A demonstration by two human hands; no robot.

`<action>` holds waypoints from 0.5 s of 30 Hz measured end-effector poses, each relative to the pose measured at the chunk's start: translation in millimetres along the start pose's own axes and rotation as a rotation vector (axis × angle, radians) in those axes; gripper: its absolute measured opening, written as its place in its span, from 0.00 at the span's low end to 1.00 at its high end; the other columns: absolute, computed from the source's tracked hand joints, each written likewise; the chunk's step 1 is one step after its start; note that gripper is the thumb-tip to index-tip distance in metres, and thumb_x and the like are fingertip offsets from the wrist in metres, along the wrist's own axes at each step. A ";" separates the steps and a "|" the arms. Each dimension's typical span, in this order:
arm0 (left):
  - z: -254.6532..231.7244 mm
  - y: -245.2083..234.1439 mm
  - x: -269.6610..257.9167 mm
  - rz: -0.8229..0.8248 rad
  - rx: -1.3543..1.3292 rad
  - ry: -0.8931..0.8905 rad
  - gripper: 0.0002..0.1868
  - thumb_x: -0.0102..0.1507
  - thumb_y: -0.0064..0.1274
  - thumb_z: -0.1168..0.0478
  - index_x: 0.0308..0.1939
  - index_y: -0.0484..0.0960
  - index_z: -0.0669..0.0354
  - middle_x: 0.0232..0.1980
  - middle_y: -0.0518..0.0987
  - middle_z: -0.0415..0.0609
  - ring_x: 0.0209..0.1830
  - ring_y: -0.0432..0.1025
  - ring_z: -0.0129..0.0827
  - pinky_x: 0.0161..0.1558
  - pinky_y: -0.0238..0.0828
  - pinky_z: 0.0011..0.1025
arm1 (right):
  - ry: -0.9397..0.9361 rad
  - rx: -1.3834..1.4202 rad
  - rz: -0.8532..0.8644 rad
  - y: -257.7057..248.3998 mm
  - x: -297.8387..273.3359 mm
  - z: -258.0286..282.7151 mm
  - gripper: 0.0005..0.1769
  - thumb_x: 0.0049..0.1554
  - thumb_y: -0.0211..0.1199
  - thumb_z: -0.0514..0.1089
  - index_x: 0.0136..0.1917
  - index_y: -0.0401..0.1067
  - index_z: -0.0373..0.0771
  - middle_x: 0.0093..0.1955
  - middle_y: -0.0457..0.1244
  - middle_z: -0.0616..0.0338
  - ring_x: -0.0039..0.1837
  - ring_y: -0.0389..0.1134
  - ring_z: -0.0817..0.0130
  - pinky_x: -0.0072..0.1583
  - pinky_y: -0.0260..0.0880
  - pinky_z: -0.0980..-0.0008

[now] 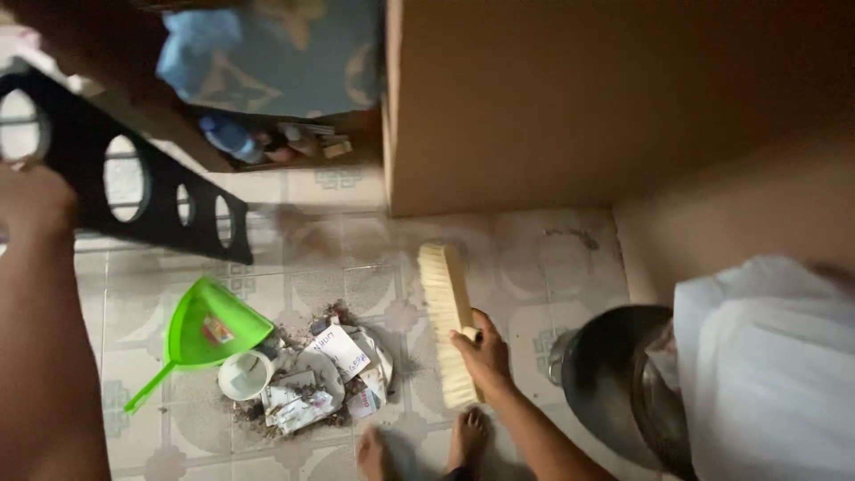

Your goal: The person is sweeping dust and debris from the floor into a dustpan and placing trash into a bag.

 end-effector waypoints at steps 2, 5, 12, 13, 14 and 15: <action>53.4 19.6 -8.7 -0.024 0.031 -0.022 0.32 0.73 0.61 0.59 0.68 0.61 0.80 0.63 0.74 0.72 0.58 0.73 0.57 0.55 0.69 0.47 | -0.219 -0.036 0.009 25.0 15.1 12.3 0.37 0.56 0.71 0.51 0.75 0.63 0.45 0.59 0.70 0.50 0.54 0.72 0.60 0.53 0.73 0.61; 65.5 -11.9 -11.6 -0.125 -0.084 0.021 0.38 0.67 0.59 0.67 0.73 0.54 0.79 0.67 0.72 0.72 0.59 0.73 0.55 0.58 0.69 0.43 | -0.368 0.111 0.115 86.2 14.9 60.4 0.37 0.56 0.70 0.47 0.75 0.61 0.41 0.59 0.69 0.50 0.55 0.72 0.63 0.53 0.74 0.63; 184.7 -29.4 57.3 -0.036 -0.206 -0.129 0.41 0.69 0.60 0.68 0.79 0.49 0.67 0.64 0.75 0.70 0.66 0.72 0.61 0.71 0.64 0.47 | -0.098 0.112 0.205 217.2 -53.5 221.0 0.33 0.57 0.67 0.43 0.74 0.62 0.45 0.54 0.70 0.53 0.48 0.72 0.67 0.48 0.75 0.64; 211.2 -21.5 76.6 -0.033 -0.205 -0.116 0.41 0.69 0.60 0.68 0.79 0.49 0.67 0.64 0.75 0.70 0.66 0.72 0.61 0.71 0.64 0.47 | -0.094 0.124 0.201 247.3 -55.4 224.1 0.33 0.57 0.67 0.43 0.74 0.62 0.45 0.54 0.70 0.53 0.48 0.72 0.67 0.48 0.75 0.64; 237.7 -20.2 99.1 -0.067 -0.217 -0.058 0.46 0.67 0.60 0.68 0.80 0.45 0.72 0.67 0.73 0.73 0.69 0.70 0.63 0.72 0.62 0.46 | -0.168 0.184 0.176 279.0 -59.7 233.4 0.32 0.56 0.66 0.41 0.73 0.64 0.42 0.53 0.71 0.52 0.48 0.73 0.67 0.48 0.75 0.64; 264.5 -19.2 121.6 -0.099 -0.230 -0.001 0.51 0.66 0.61 0.68 0.81 0.41 0.76 0.70 0.71 0.77 0.71 0.68 0.66 0.73 0.60 0.46 | -0.242 0.245 0.148 310.8 -64.9 242.7 0.31 0.56 0.65 0.40 0.72 0.66 0.40 0.52 0.72 0.51 0.48 0.73 0.67 0.47 0.76 0.64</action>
Point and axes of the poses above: each hand's wrist, its own x-axis towards the middle knuckle, its own y-axis out of the palm, z = x × y, the point moved 6 cm from there along x, towards the middle knuckle
